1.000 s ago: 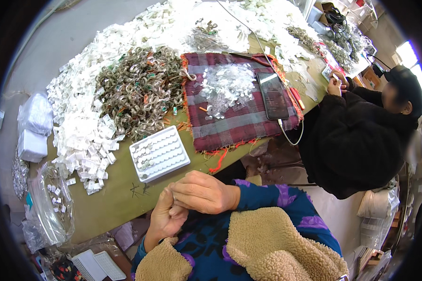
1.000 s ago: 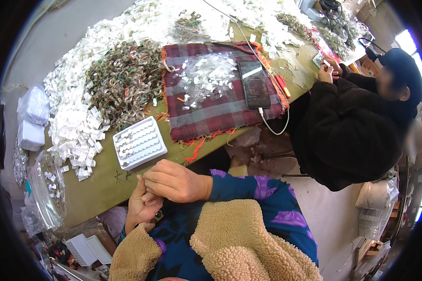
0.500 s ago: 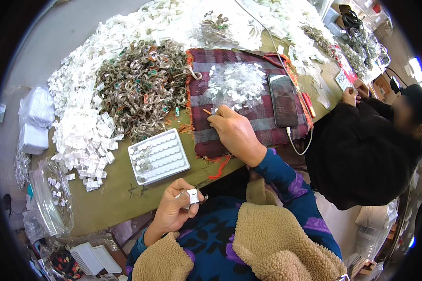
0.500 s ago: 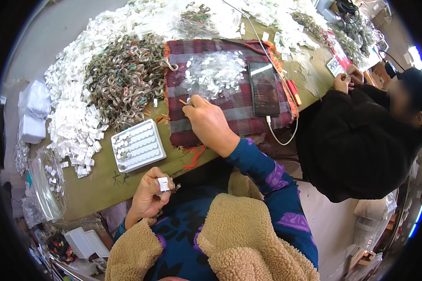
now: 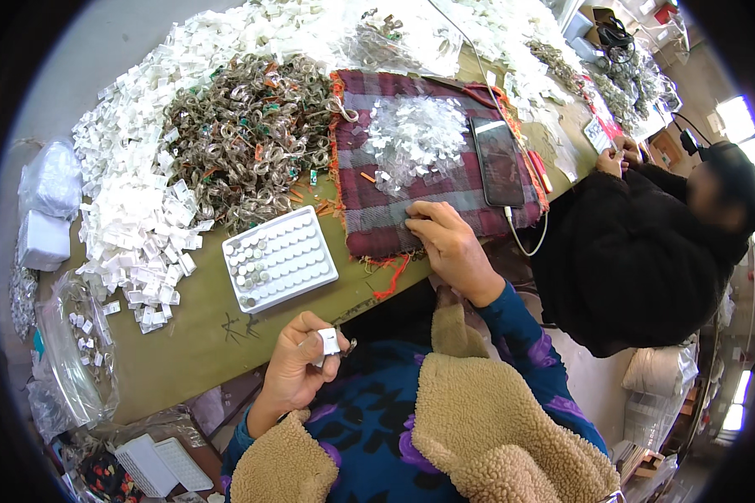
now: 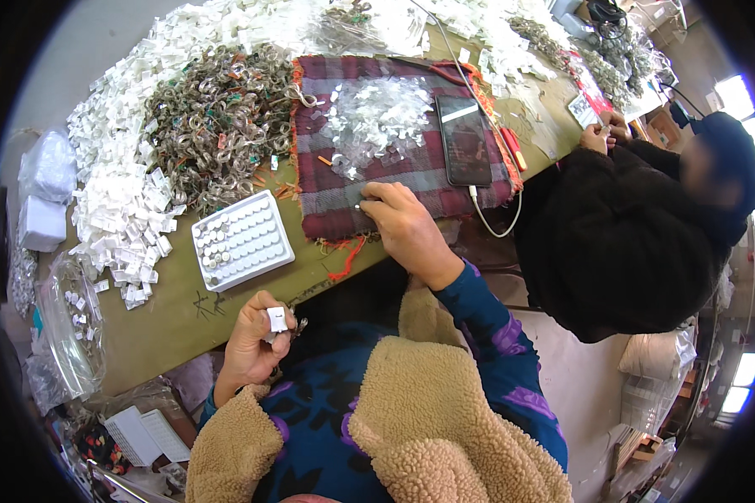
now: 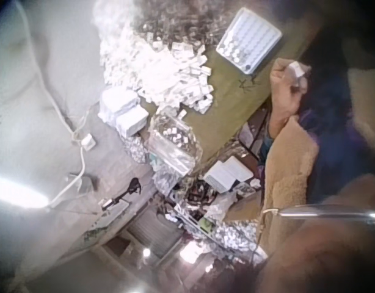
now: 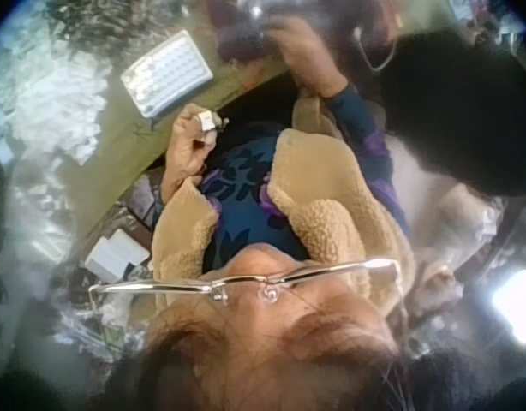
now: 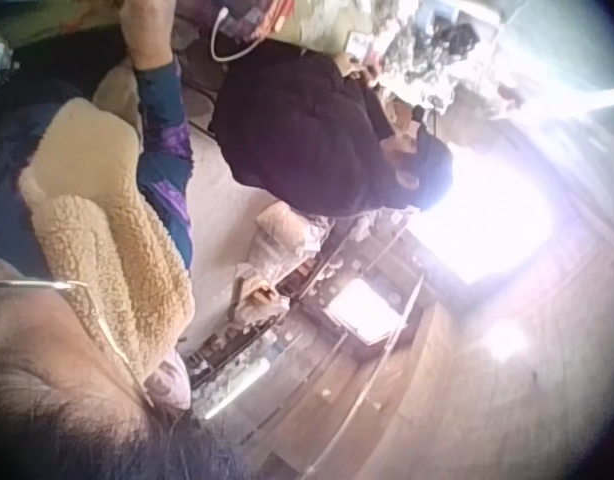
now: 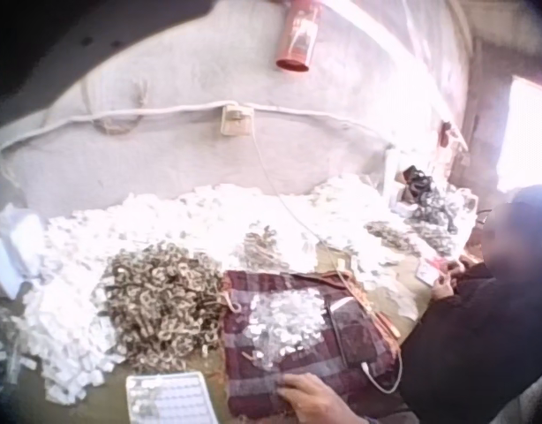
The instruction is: The person repeatedly picks small white rectangular electronic components and metallic circular parts from a table, inserts the metal part into the white component, and places the assembled unit into a white tray. The person continues this repetitive assembly cycle throughout the clip.
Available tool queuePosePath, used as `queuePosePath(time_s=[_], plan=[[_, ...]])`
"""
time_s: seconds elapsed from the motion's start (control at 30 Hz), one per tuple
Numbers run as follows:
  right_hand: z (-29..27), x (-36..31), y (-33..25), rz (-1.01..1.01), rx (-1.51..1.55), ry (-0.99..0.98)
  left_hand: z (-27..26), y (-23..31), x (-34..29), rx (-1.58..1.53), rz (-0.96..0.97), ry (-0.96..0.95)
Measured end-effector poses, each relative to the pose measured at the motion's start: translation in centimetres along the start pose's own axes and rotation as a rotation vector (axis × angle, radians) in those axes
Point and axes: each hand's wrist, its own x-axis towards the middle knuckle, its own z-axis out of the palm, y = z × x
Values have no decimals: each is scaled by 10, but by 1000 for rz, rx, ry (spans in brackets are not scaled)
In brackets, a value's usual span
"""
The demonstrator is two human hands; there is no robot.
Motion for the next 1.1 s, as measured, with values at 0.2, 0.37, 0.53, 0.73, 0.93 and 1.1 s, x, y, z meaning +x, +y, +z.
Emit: queuePosePath(time_s=[0.2, 0.37, 0.53, 0.73, 0.93, 1.1], plan=[[-6, -7, 3, 127, 86, 103, 0, -1, -3, -4, 13, 13], [-16, -5, 2, 194, 114, 41, 3, -2, -1, 3, 23, 24], [-15, -3, 0, 161, 95, 27, 5, -1, 2, 14, 29, 39], [-3, 0, -5, 60, -98, 77, 5, 0, 5, 40, 39, 31], [6, -3, -4, 114, -120, 60, 5, -2, 2, 16, 49, 23], [4, 9, -13, 210, -289, 0, 5, -1, -5, 4, 55, 18]])
